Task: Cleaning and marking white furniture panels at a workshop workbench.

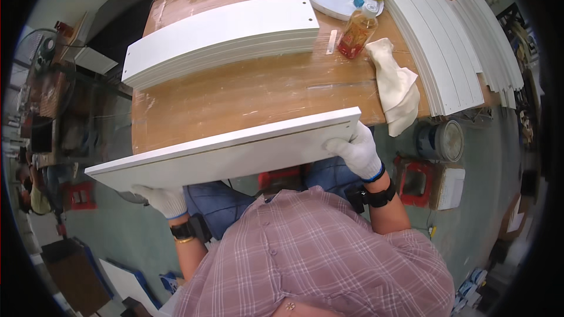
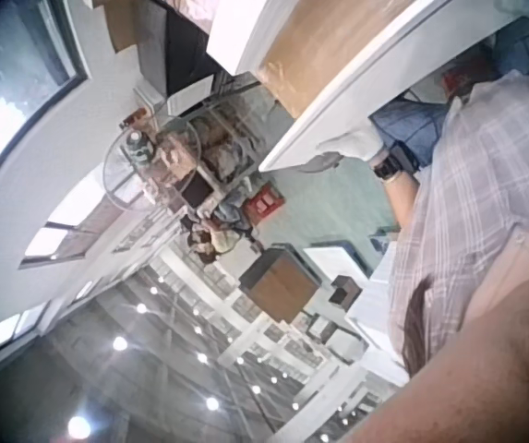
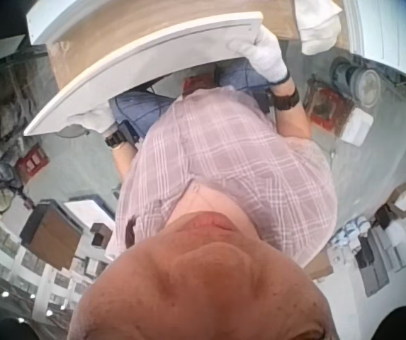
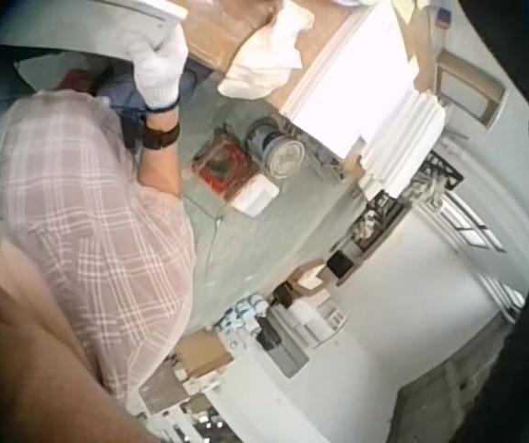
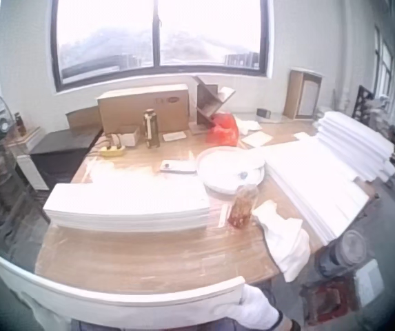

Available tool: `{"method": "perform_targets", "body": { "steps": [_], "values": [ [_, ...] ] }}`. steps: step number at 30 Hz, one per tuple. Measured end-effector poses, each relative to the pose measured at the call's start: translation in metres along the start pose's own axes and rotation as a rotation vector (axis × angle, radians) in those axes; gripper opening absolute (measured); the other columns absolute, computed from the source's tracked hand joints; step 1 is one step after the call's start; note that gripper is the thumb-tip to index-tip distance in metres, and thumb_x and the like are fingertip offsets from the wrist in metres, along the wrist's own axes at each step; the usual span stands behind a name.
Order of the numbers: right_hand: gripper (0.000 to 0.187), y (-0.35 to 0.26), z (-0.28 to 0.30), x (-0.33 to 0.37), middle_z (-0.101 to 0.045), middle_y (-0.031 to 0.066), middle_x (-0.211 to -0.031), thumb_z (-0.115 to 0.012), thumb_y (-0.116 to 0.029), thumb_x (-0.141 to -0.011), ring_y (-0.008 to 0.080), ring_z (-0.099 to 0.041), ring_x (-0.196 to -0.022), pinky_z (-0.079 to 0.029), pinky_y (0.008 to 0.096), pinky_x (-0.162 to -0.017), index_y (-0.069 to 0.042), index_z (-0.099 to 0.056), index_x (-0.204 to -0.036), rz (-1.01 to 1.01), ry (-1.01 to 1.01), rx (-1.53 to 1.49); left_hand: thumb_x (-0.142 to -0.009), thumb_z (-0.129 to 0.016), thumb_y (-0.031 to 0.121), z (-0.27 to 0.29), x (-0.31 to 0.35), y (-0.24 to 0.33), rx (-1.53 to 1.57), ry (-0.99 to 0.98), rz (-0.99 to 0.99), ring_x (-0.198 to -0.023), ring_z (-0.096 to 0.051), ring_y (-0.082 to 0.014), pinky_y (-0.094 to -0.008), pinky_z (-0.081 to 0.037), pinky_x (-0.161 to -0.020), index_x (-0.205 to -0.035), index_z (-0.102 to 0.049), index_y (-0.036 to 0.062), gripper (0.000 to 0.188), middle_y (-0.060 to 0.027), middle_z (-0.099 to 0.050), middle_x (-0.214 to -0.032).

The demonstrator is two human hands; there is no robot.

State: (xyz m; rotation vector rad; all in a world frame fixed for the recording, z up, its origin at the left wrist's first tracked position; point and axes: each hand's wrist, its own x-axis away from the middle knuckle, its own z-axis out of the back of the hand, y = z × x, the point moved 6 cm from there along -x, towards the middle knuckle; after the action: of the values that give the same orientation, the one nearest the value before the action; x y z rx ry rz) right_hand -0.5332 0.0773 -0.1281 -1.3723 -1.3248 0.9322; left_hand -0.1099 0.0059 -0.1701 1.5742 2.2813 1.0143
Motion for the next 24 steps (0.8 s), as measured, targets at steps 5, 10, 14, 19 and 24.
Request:
{"method": "perform_targets", "body": {
  "steps": [5, 10, 14, 19, 24],
  "values": [
    [0.038, 0.007, -0.020, -0.009, -0.065, 0.0089, -0.107, -0.069, 0.001, -0.081, 0.0134, -0.060, -0.098, -0.049, 0.0290, -0.086, 0.001, -0.054, -0.116, 0.056, -0.080, 0.088, -0.088, -0.036, 0.069, -0.017, -0.023, 0.008, -0.059, 0.036, -0.094, -0.130, -0.034, -0.0268, -0.0458, -0.027, -0.111, -0.142, -0.032, 0.0083, 0.081, -0.0093, -0.033, -0.147],
    [0.054, -0.026, -0.038, -0.015, -0.060, 0.0149, -0.112, -0.062, 0.007, -0.079, 0.0206, -0.061, -0.098, -0.052, 0.0323, -0.082, 0.000, -0.043, -0.129, 0.345, 0.077, 0.107, -0.080, -0.034, 0.080, 0.000, -0.033, 0.016, -0.268, -0.095, -0.134, -0.129, -0.035, -0.0285, -0.0472, -0.026, -0.111, -0.141, -0.036, 0.0086, 0.094, -0.0093, -0.035, -0.146],
    [0.053, -0.021, -0.030, -0.010, -0.059, 0.0169, -0.113, -0.065, -0.010, -0.084, 0.0249, -0.061, -0.098, -0.050, 0.0369, -0.087, 0.002, -0.040, -0.130, 0.528, 0.056, 0.195, -0.080, -0.031, 0.082, -0.016, -0.035, 0.006, 0.168, -0.233, 0.108, -0.127, -0.038, -0.0294, -0.0461, -0.029, -0.108, -0.140, -0.036, 0.0077, 0.095, -0.0105, -0.038, -0.143],
    [0.077, -0.008, -0.030, -0.008, -0.058, 0.0173, -0.111, -0.070, -0.028, -0.084, 0.0254, -0.060, -0.097, -0.049, 0.0373, -0.087, 0.001, -0.028, -0.142, 0.515, 0.111, 0.161, -0.084, -0.033, 0.077, -0.033, -0.013, 0.020, 0.156, -0.058, -0.060, -0.118, -0.046, -0.0240, -0.0403, -0.037, -0.103, -0.133, -0.043, 0.0093, 0.084, -0.0108, -0.048, -0.130],
    [0.082, -0.002, -0.039, -0.001, -0.055, 0.0166, -0.117, -0.068, -0.009, -0.080, 0.0258, -0.059, -0.104, -0.048, 0.0384, -0.094, -0.004, -0.021, -0.147, 0.451, 0.262, 0.165, -0.086, -0.042, 0.071, -0.022, -0.019, 0.035, 0.080, 0.060, -0.183, -0.100, -0.055, -0.0238, -0.0411, -0.043, -0.094, -0.125, -0.050, 0.0124, 0.070, -0.0092, -0.058, -0.111]
  ]
}}
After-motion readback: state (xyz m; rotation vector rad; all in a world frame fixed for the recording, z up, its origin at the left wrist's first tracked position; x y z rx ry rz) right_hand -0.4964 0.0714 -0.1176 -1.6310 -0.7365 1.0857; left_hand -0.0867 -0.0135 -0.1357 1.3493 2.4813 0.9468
